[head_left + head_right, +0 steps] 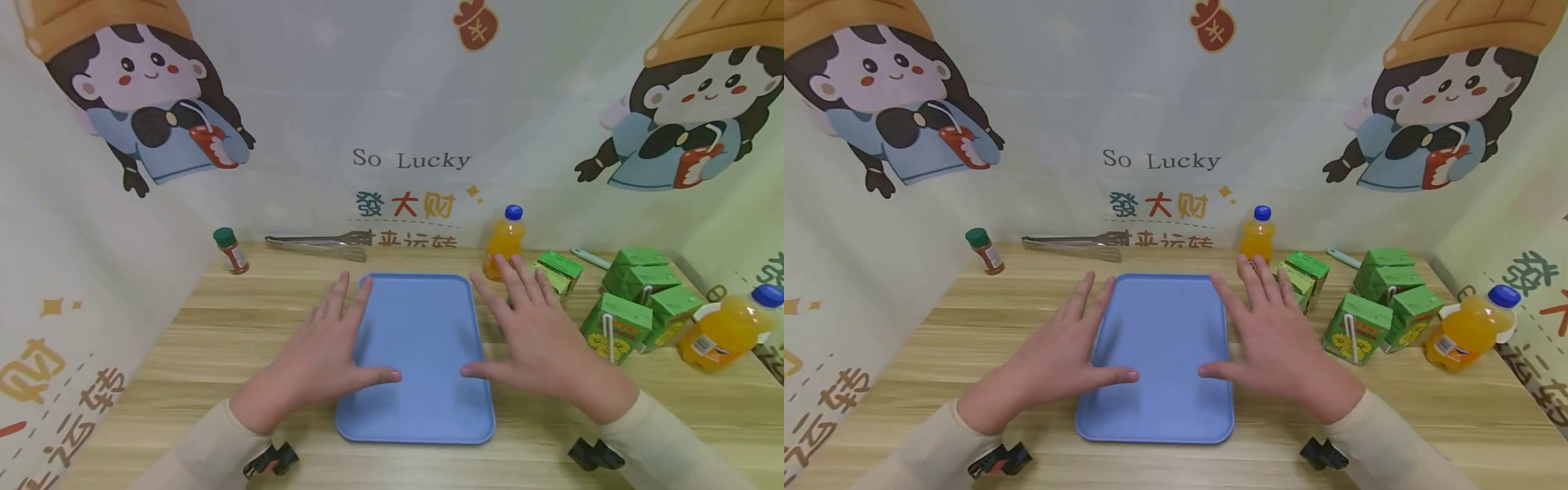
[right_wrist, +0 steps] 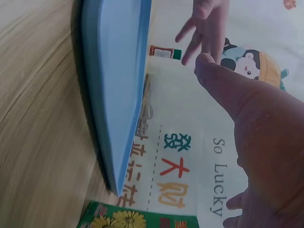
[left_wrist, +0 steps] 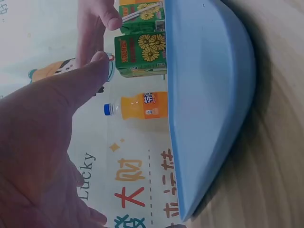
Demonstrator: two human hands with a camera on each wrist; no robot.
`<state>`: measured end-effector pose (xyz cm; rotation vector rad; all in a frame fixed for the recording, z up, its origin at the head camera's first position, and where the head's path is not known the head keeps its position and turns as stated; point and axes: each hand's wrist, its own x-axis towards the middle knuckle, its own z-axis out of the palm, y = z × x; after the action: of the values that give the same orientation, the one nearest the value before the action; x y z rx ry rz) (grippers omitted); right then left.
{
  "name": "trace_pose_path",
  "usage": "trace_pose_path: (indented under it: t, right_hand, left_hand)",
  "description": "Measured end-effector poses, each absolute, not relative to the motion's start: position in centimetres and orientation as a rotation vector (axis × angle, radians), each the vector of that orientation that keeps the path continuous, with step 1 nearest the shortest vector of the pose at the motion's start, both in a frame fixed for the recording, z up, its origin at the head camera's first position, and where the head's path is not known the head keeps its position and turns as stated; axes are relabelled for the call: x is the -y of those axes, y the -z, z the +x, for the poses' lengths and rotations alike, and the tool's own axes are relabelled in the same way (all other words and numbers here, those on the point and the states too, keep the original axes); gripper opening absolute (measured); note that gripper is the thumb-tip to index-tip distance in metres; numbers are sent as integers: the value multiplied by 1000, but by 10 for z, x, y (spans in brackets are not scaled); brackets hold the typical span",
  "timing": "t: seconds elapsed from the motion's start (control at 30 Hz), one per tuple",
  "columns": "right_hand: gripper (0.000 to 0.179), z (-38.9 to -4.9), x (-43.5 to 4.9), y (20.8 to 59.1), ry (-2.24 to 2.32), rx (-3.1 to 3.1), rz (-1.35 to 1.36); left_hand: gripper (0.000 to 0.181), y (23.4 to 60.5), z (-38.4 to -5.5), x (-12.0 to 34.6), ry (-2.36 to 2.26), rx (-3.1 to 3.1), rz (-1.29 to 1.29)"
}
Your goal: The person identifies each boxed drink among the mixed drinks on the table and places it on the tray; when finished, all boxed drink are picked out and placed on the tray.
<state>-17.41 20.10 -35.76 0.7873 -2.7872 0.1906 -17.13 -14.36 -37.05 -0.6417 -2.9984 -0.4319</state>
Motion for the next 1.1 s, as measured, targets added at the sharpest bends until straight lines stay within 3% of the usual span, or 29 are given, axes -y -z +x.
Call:
trace_pose_path:
  t: [0.87, 1.1]
  right_hand:
    - [118, -177, -242, 356, -243, 2707, 592]
    - [114, -178, -246, 357, -267, 2756, 543]
  left_hand:
    - [119, 388, -175, 172, 976, 3150, -411]
    - [105, 395, -178, 179, 1184, 3115, -424]
